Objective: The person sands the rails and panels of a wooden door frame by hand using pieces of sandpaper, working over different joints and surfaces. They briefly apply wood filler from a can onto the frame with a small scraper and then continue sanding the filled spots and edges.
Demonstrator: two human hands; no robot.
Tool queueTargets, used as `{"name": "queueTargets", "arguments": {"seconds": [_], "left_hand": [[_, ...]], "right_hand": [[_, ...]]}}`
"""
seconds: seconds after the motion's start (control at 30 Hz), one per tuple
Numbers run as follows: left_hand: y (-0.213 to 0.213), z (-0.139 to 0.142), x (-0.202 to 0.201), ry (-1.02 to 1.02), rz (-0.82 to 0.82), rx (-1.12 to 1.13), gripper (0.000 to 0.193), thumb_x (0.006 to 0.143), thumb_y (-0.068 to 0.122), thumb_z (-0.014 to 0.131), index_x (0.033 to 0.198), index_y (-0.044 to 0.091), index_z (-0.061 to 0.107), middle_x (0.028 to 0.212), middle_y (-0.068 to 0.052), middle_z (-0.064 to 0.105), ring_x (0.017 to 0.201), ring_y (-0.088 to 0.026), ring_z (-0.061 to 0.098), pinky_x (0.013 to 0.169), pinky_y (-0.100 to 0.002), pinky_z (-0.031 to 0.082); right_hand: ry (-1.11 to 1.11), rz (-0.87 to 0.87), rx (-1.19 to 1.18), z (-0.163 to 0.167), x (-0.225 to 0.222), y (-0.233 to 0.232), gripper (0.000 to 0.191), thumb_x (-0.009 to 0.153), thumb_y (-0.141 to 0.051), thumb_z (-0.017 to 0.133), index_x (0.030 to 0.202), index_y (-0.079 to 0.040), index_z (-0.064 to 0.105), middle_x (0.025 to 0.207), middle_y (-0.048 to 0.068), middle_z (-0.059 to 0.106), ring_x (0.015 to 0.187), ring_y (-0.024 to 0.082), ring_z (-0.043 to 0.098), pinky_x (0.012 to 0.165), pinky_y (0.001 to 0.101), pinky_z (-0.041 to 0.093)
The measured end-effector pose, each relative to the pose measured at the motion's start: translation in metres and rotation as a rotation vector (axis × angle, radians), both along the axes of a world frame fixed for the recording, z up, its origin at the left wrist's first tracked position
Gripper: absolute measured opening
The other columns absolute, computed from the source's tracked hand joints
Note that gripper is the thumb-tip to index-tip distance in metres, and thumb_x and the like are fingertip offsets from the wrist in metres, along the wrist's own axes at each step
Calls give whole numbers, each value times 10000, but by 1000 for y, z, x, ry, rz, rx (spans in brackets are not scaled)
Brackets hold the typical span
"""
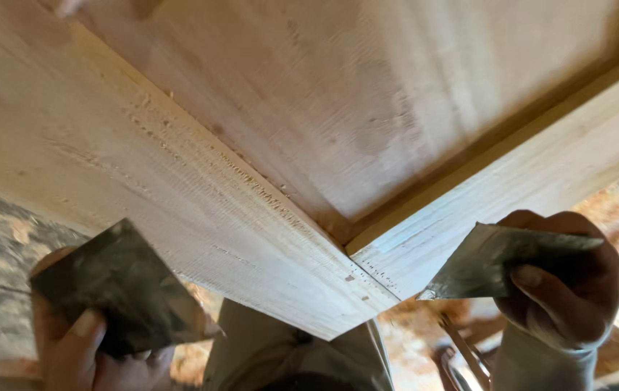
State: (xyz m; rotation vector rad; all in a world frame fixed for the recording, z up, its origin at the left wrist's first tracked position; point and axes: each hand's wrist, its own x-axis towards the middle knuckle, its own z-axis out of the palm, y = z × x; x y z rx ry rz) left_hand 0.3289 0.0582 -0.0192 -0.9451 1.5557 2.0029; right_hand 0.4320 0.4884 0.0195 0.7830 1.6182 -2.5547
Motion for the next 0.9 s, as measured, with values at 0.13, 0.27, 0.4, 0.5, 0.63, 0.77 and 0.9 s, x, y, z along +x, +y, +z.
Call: {"name": "queueTargets", "arguments": {"seconds": [0.13, 0.27, 0.4, 0.5, 0.63, 0.77, 0.9], "left_hand": [[15, 8, 7, -49, 13, 41, 580, 834, 15, 615, 1384, 51, 432, 1207, -160, 605, 1069, -240, 674, 885, -416, 622], [54, 26, 4, -70, 13, 172, 468, 851, 40, 565, 1313, 3, 503, 1099, -133, 651, 936, -155, 680, 799, -305, 597], [77, 41, -29, 4, -202, 318, 343, 990, 85, 529, 1330, 49, 545, 802, -27, 592, 513, -43, 430, 450, -210, 383], [91, 53, -43, 50, -256, 313, 334, 995, 76, 505, 1328, 75, 529, 763, 0, 582, 517, -31, 437, 454, -203, 395], [116, 63, -31, 100, -201, 205, 332, 978, 39, 483, 1304, 64, 541, 802, 4, 602, 530, -35, 474, 451, -208, 421], [133, 62, -5, 47, 311, 151, 314, 978, 12, 474, 1285, 47, 528, 770, -36, 581, 448, -67, 454, 376, -240, 375], [128, 56, 28, 203, 729, 98, 315, 1007, -38, 439, 1313, 0, 503, 878, -98, 609, 480, -92, 443, 391, -257, 351]], "right_hand": [[-85, -78, 35, 12, -27, -11, 348, 875, 163, 641, 1223, 151, 624, 942, 318, 700, 683, 209, 701, 604, 271, 579], [-54, 395, 651, 44, -78, -32, 377, 820, 81, 644, 1196, 64, 667, 1060, 244, 706, 810, 223, 685, 747, 306, 571], [330, 1051, 850, 73, -154, -41, 329, 845, 76, 668, 1164, 1, 680, 1137, 191, 687, 978, 282, 742, 821, 314, 597], [516, 1251, 893, 87, -187, -45, 362, 816, 25, 710, 1176, 2, 679, 1138, 179, 691, 1007, 326, 730, 827, 364, 606], [725, 1443, 1033, 87, -207, -46, 416, 782, -30, 750, 1193, -26, 685, 1147, 130, 720, 1005, 343, 724, 778, 408, 611], [863, 1609, 912, 80, -216, -48, 429, 784, -20, 733, 1207, -60, 678, 1165, 115, 716, 1008, 342, 721, 769, 418, 606], [727, 1716, 903, 67, -215, -53, 402, 827, 20, 699, 1223, -47, 676, 1158, 131, 720, 960, 327, 722, 721, 409, 596]]}}
